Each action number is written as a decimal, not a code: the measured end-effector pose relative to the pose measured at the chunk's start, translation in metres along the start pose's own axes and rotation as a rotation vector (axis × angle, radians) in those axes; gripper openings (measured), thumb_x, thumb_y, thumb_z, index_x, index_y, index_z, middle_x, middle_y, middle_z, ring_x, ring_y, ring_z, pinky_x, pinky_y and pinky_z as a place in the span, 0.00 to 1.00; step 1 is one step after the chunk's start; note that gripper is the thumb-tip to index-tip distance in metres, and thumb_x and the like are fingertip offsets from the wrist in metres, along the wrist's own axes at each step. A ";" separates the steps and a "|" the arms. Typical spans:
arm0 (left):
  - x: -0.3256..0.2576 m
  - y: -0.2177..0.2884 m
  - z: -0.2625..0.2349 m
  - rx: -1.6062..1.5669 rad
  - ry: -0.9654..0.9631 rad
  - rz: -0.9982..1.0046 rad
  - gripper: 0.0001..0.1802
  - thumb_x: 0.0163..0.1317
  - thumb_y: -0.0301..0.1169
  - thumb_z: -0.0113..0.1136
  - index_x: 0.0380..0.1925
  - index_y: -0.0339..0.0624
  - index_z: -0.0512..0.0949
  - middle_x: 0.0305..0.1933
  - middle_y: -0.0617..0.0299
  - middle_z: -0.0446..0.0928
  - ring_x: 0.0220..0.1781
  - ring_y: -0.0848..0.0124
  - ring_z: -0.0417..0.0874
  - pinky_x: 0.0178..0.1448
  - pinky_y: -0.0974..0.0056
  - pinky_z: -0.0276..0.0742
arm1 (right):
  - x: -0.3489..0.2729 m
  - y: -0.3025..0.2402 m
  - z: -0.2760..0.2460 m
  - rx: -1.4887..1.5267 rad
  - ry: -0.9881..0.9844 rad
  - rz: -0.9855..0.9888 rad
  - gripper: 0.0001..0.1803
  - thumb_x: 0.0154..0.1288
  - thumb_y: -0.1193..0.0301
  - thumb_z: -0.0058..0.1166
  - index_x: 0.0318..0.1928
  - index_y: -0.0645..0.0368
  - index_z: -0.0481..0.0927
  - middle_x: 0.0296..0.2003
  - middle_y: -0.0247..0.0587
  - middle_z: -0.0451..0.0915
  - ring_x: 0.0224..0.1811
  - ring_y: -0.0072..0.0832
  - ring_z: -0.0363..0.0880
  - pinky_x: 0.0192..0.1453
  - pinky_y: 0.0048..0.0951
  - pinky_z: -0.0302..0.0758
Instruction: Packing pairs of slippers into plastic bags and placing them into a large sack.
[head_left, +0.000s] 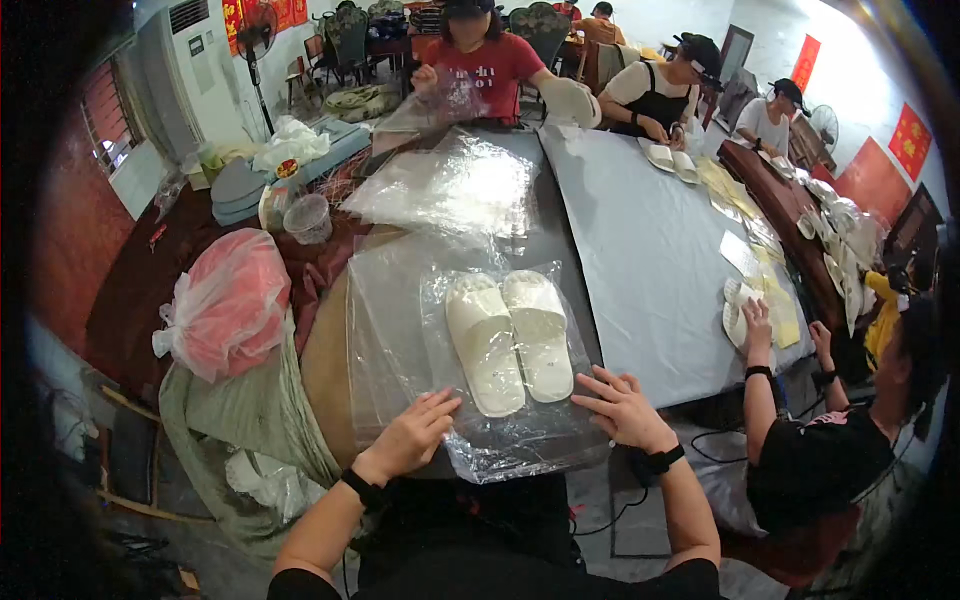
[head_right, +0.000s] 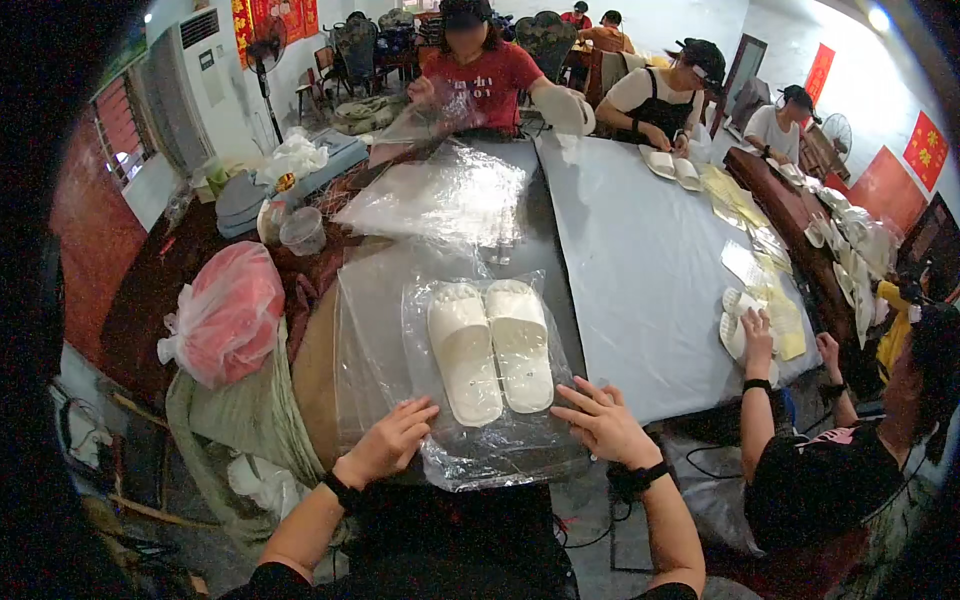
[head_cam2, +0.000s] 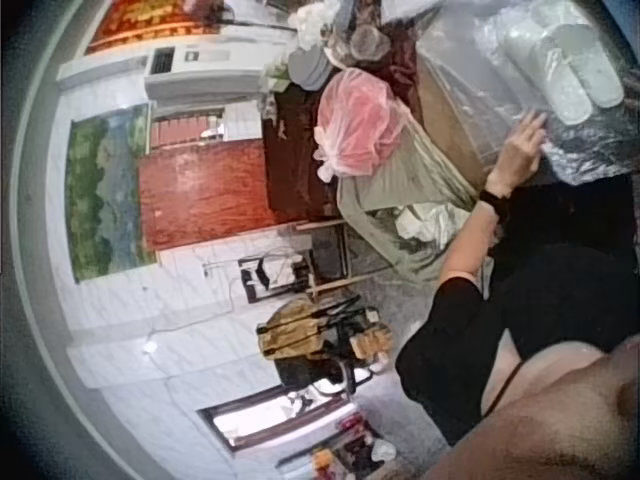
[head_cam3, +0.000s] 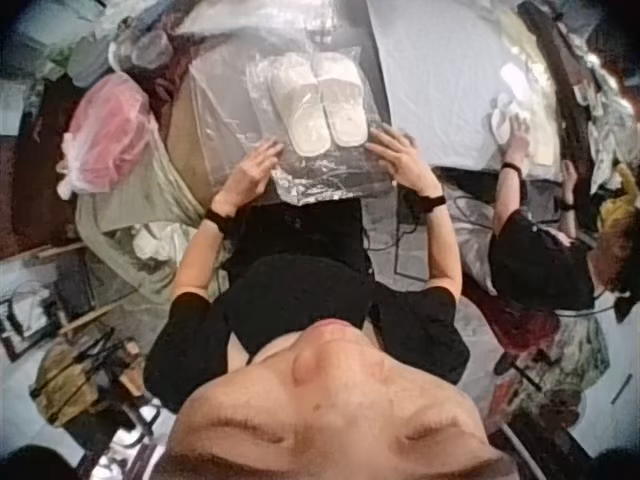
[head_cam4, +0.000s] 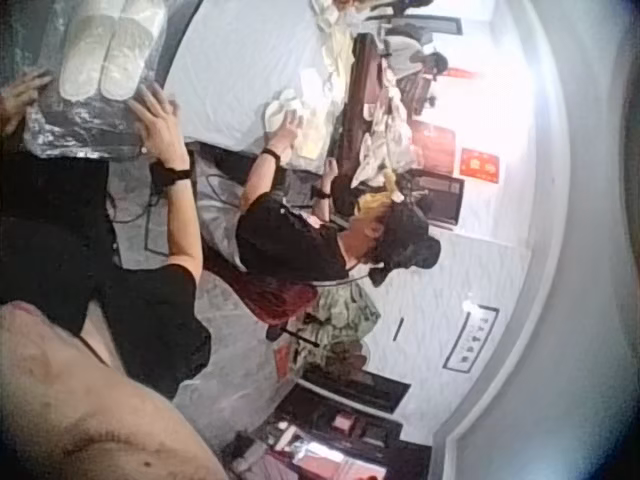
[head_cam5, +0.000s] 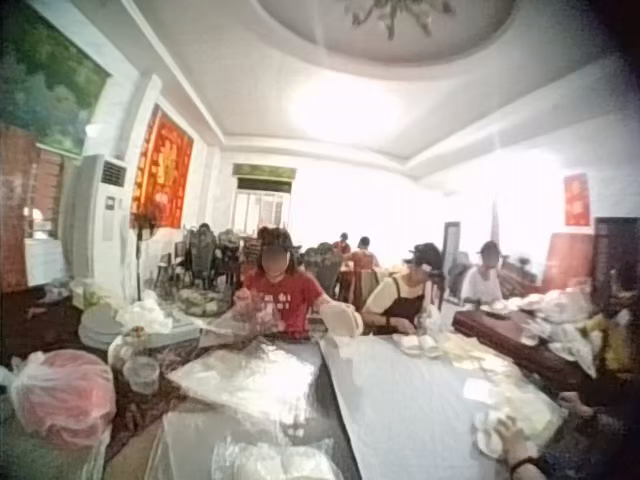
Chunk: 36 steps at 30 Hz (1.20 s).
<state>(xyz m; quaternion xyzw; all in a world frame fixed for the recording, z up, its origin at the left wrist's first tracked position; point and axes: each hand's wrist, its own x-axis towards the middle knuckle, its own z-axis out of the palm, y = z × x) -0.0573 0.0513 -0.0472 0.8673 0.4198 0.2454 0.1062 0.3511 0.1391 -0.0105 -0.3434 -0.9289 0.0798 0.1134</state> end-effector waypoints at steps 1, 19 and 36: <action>0.002 0.002 -0.003 -0.008 -0.014 -0.008 0.16 0.56 0.20 0.65 0.45 0.35 0.75 0.69 0.48 0.73 0.75 0.48 0.70 0.75 0.45 0.69 | -0.001 -0.001 0.000 0.023 -0.007 0.002 0.34 0.63 0.66 0.65 0.71 0.38 0.74 0.76 0.32 0.65 0.78 0.43 0.60 0.73 0.51 0.60; 0.026 0.014 0.003 -0.296 0.290 -0.583 0.05 0.60 0.22 0.61 0.35 0.33 0.77 0.42 0.51 0.75 0.40 0.54 0.79 0.44 0.54 0.75 | 0.032 0.020 0.054 0.803 0.361 0.565 0.16 0.60 0.76 0.70 0.49 0.63 0.84 0.40 0.35 0.84 0.38 0.18 0.80 0.41 0.24 0.77; 0.045 0.050 -0.009 0.062 0.001 -0.243 0.52 0.52 0.26 0.67 0.78 0.40 0.54 0.83 0.45 0.49 0.84 0.41 0.47 0.73 0.22 0.46 | 0.080 -0.049 -0.017 1.736 0.188 0.661 0.14 0.67 0.80 0.57 0.52 0.66 0.79 0.44 0.31 0.76 0.40 0.18 0.73 0.39 0.19 0.73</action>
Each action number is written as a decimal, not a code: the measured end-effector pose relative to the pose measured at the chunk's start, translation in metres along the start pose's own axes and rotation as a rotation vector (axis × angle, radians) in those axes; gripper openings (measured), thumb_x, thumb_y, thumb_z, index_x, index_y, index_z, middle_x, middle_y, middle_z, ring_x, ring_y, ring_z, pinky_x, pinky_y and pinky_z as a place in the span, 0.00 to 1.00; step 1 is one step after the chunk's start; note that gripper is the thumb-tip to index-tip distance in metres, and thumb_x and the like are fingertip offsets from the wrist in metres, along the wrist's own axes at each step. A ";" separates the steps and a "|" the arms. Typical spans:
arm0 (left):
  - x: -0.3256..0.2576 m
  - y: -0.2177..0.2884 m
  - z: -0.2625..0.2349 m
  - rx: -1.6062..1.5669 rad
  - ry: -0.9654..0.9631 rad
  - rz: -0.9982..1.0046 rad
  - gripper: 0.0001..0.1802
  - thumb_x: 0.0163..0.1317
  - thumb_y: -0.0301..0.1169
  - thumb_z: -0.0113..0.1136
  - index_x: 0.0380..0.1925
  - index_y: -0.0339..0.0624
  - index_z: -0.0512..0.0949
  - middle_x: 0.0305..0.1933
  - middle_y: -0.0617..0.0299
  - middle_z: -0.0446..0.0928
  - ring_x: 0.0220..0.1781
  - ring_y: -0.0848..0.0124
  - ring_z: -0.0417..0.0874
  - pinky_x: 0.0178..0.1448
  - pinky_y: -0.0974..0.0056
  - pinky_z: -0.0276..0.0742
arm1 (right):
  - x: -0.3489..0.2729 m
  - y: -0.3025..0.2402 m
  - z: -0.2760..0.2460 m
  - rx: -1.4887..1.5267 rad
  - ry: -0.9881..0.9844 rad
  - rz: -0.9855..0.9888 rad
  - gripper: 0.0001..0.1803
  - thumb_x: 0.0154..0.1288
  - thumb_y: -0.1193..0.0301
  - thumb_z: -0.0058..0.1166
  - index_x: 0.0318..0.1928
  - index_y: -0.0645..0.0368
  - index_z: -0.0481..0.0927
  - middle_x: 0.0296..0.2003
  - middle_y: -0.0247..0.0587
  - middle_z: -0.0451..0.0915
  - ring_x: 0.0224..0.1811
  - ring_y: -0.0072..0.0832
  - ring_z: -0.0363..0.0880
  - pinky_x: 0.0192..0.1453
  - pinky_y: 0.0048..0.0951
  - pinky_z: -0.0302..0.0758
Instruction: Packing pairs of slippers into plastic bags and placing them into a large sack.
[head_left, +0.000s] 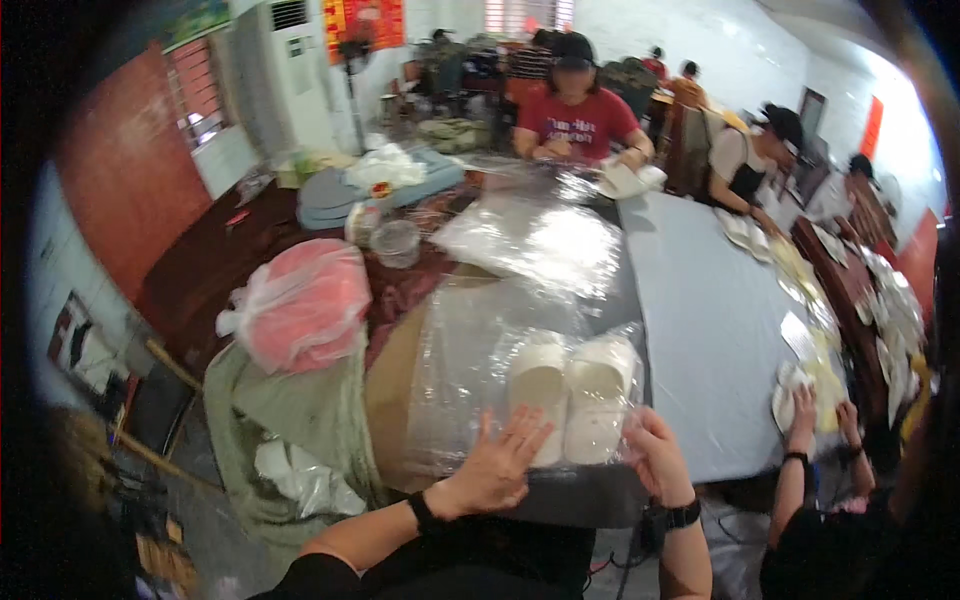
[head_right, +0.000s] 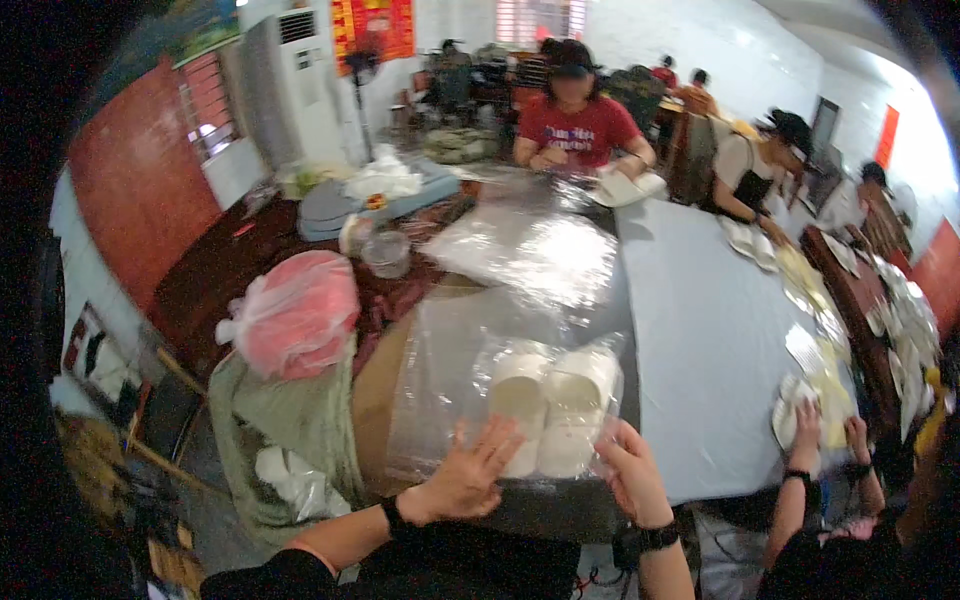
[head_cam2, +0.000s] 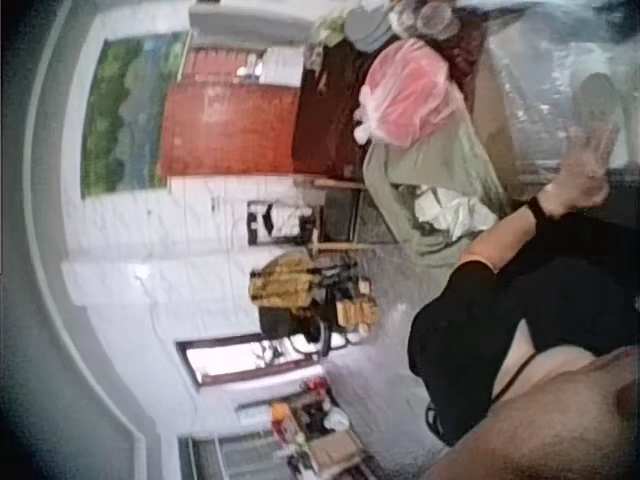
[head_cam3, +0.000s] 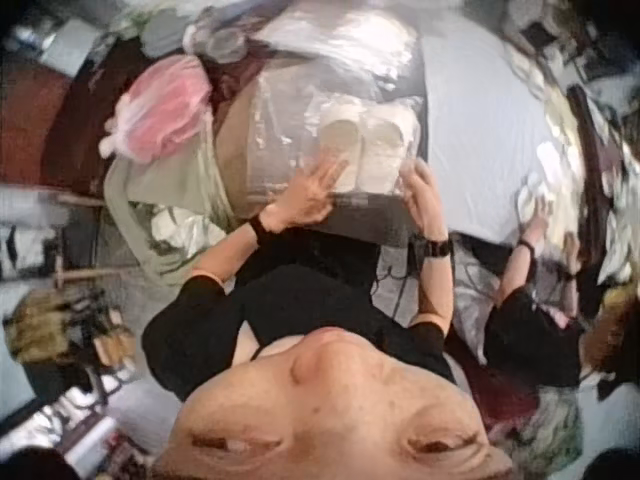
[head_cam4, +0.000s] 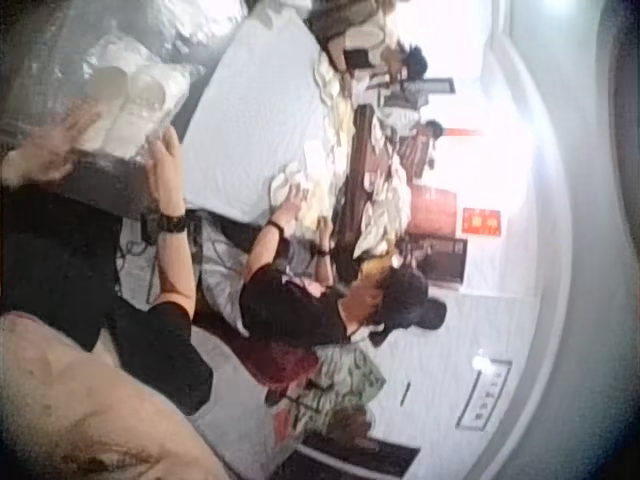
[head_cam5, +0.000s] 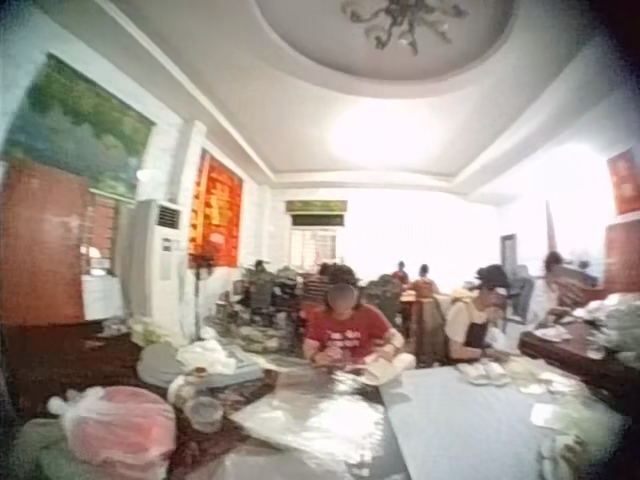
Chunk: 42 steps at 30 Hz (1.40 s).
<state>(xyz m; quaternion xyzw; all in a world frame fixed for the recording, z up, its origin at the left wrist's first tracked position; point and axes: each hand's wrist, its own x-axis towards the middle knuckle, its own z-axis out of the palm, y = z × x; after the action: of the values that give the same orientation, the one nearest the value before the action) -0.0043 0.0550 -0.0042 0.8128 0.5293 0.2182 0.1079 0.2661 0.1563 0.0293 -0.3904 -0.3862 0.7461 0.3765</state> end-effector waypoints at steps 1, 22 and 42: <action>-0.001 0.003 0.002 -0.006 0.057 0.010 0.53 0.54 0.29 0.68 0.79 0.39 0.51 0.83 0.45 0.50 0.85 0.43 0.47 0.74 0.22 0.46 | -0.010 -0.005 0.015 -0.014 -0.041 0.009 0.14 0.67 0.80 0.57 0.52 0.66 0.79 0.44 0.31 0.76 0.40 0.18 0.73 0.39 0.19 0.73; -0.234 0.018 -0.121 -0.360 1.015 -0.583 0.15 0.67 0.30 0.59 0.50 0.38 0.86 0.36 0.51 0.86 0.34 0.66 0.84 0.42 0.63 0.77 | 0.051 0.081 -0.048 -0.720 0.001 -0.364 0.19 0.76 0.78 0.51 0.64 0.62 0.78 0.45 0.35 0.83 0.39 0.20 0.79 0.46 0.21 0.75; -0.455 -0.176 -0.151 -1.148 1.172 -1.238 0.21 0.76 0.33 0.56 0.55 0.20 0.74 0.46 0.44 0.84 0.40 0.59 0.88 0.45 0.57 0.87 | 0.074 0.097 -0.079 -0.782 0.086 -0.459 0.11 0.78 0.75 0.50 0.52 0.68 0.81 0.53 0.36 0.79 0.41 0.20 0.74 0.49 0.22 0.73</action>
<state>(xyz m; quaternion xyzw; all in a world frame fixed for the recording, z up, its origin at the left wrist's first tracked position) -0.3752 -0.2929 -0.0525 -0.0107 0.6410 0.7070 0.2984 0.2798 0.2018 -0.1078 -0.4383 -0.6995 0.4246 0.3719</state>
